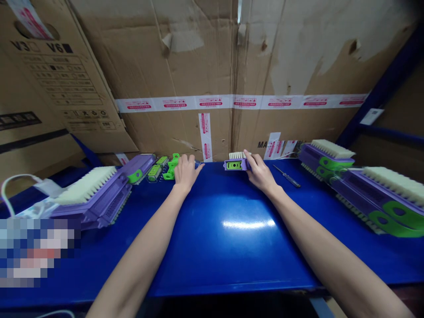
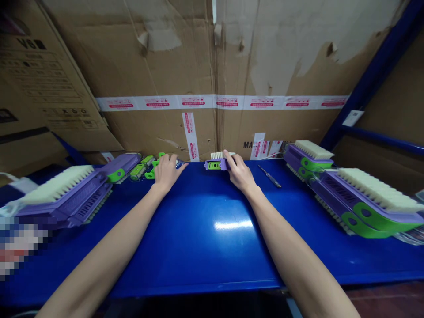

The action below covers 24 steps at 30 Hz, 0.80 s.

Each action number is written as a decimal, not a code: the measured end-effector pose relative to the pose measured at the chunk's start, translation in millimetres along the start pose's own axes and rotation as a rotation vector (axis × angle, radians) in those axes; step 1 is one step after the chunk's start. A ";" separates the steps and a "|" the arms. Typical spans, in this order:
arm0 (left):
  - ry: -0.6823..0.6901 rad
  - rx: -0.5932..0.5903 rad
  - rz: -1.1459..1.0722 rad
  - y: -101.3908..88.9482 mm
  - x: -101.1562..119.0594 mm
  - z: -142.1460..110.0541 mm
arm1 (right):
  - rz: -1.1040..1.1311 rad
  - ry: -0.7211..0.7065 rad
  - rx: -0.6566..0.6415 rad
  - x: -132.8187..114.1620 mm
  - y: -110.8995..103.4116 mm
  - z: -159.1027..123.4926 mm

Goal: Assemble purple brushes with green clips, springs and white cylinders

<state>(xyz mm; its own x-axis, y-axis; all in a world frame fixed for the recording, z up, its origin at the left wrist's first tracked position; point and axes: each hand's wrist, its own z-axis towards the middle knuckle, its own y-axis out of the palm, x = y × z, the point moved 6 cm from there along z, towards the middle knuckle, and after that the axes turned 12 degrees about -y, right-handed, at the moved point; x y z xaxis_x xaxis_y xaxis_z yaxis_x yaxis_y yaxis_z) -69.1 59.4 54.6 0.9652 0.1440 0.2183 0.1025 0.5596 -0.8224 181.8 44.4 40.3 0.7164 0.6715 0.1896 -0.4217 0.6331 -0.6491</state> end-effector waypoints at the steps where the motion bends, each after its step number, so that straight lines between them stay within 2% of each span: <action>1: -0.010 -0.001 -0.006 -0.1 -1.5 0.7 | 0.000 -0.001 -0.001 -0.2 0.0 0.1; 24: -0.054 0.000 0.007 -0.6 -3.4 3.6 | -0.089 -0.088 -0.007 -5.5 -0.1 1.8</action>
<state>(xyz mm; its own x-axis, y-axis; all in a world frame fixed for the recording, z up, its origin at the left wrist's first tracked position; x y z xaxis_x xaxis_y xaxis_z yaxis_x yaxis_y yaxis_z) -73.4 61.6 56.3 0.9516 0.1914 0.2405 0.0960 0.5582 -0.8241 176.9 41.3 40.7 0.6991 0.6441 0.3106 -0.3542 0.6892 -0.6321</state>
